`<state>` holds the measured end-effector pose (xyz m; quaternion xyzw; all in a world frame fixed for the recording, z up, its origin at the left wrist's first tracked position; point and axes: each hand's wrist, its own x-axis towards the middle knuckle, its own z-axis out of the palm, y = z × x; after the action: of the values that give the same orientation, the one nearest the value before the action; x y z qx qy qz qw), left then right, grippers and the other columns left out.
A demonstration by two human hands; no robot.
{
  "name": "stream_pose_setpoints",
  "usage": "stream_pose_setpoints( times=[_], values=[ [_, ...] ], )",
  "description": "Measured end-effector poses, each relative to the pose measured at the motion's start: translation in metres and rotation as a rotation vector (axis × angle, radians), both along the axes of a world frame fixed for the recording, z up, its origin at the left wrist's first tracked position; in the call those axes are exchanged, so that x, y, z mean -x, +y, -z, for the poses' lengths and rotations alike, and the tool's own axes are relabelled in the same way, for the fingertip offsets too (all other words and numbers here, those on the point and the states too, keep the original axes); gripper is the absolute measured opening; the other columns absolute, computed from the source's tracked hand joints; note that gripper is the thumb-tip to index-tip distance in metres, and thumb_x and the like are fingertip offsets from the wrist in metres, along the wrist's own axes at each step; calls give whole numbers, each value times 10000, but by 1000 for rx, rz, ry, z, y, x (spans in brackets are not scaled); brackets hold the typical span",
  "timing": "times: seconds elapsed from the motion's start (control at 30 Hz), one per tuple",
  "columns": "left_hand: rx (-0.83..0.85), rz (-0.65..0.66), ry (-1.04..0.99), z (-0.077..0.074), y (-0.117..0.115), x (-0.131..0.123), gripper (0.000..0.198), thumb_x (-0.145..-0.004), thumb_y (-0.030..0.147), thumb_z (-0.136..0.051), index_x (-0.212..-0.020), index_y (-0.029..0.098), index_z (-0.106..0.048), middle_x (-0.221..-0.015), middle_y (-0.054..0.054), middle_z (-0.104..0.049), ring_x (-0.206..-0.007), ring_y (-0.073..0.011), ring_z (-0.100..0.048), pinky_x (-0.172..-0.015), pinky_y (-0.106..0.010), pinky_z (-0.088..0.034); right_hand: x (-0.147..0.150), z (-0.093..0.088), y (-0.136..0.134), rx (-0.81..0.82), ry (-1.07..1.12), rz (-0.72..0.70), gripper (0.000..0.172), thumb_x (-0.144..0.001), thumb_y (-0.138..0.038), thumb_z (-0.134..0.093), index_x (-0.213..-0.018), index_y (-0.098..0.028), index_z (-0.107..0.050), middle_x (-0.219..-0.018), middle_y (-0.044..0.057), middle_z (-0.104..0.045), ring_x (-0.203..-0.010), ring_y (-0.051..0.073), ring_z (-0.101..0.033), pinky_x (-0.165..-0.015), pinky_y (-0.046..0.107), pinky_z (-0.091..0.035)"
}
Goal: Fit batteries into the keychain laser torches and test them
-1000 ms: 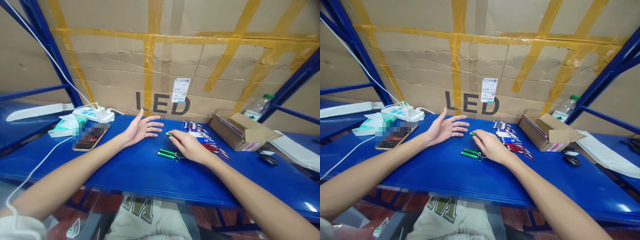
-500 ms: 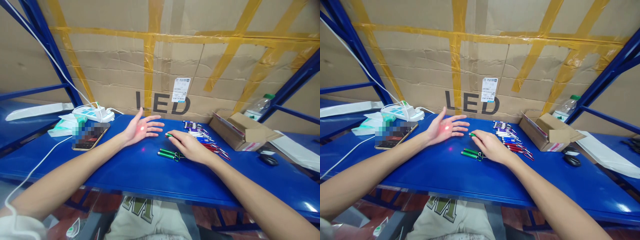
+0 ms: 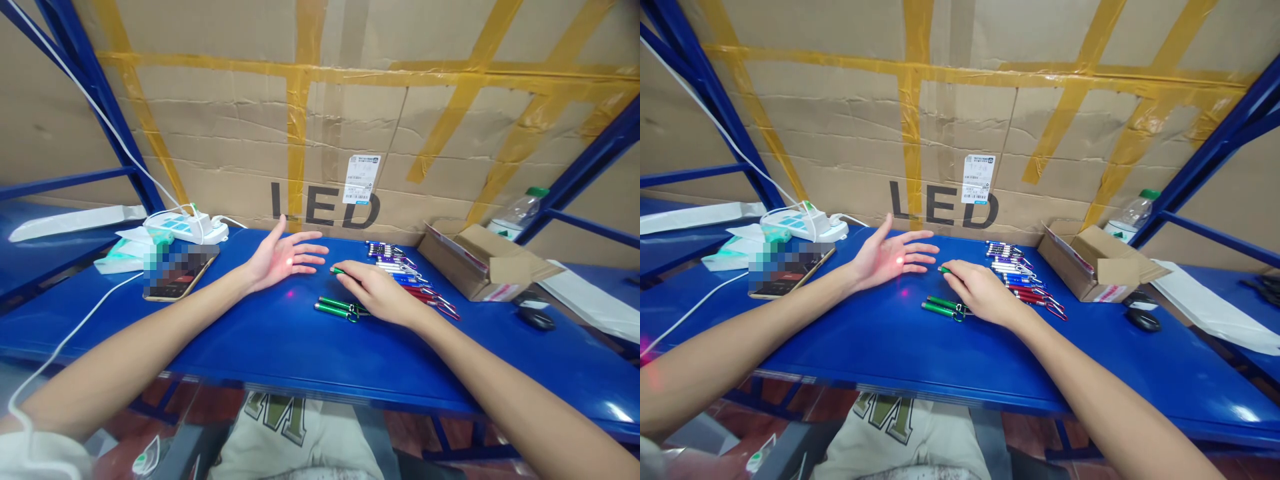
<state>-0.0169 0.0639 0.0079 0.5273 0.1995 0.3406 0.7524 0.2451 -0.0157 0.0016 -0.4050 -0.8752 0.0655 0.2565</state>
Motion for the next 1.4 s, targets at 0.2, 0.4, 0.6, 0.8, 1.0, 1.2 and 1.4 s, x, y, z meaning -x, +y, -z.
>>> stream_pose_setpoints(
  times=[0.2,0.4,0.6,0.8,1.0,1.2,1.4],
  values=[
    [-20,5,4,0,0,0,917,-1036,826,-227,-1509,138,-604,-1435,-223,-694,-1215,-350,-702,-990,-448,-560,1,1,-1,87,-52,-93,299,-1151,-330,-449,-1232,-223,-715,-1211,85,-794,-1075,261,-747,-971,404,-561],
    [-5,-2,15,1,1,0,907,-1038,818,-247,-1520,135,-596,-1450,-228,-685,-1223,-357,-700,-995,-455,-561,2,-2,-1,48,30,-46,314,-1158,-348,-434,-1283,-219,-692,-1267,99,-781,-1114,266,-742,-985,394,-546],
    [-18,0,25,0,0,0,915,-1034,825,-235,-1521,140,-598,-1446,-222,-689,-1236,-356,-695,-1004,-462,-560,2,-2,-2,88,-34,-37,315,-1155,-348,-436,-1234,-218,-712,-1221,104,-794,-1070,272,-751,-948,402,-551],
    [-10,-17,18,-1,-2,-1,923,-1033,832,-230,-1496,134,-619,-1414,-222,-707,-1181,-335,-714,-973,-436,-563,4,-4,-5,119,13,-92,310,-1160,-354,-424,-1232,-226,-696,-1181,85,-789,-1023,247,-740,-932,381,-541],
    [-20,0,13,0,-1,0,907,-1038,820,-249,-1507,132,-610,-1428,-231,-697,-1203,-344,-710,-980,-442,-564,1,-3,-2,81,-23,10,300,-1154,-343,-424,-1218,-216,-688,-1166,103,-784,-1018,265,-741,-903,385,-528],
    [-41,23,16,2,2,1,911,-1033,817,-263,-1537,129,-584,-1456,-235,-681,-1240,-362,-694,-1018,-468,-550,4,-3,-5,143,-50,-84,311,-1163,-354,-417,-1152,-223,-700,-1066,70,-787,-924,231,-724,-863,358,-515],
    [-32,11,11,2,1,0,910,-1042,810,-245,-1531,123,-585,-1449,-242,-682,-1202,-352,-709,-987,-452,-562,2,-3,-4,72,-63,32,295,-1159,-341,-407,-1187,-214,-672,-1089,96,-774,-958,250,-725,-865,366,-511]
  ],
)
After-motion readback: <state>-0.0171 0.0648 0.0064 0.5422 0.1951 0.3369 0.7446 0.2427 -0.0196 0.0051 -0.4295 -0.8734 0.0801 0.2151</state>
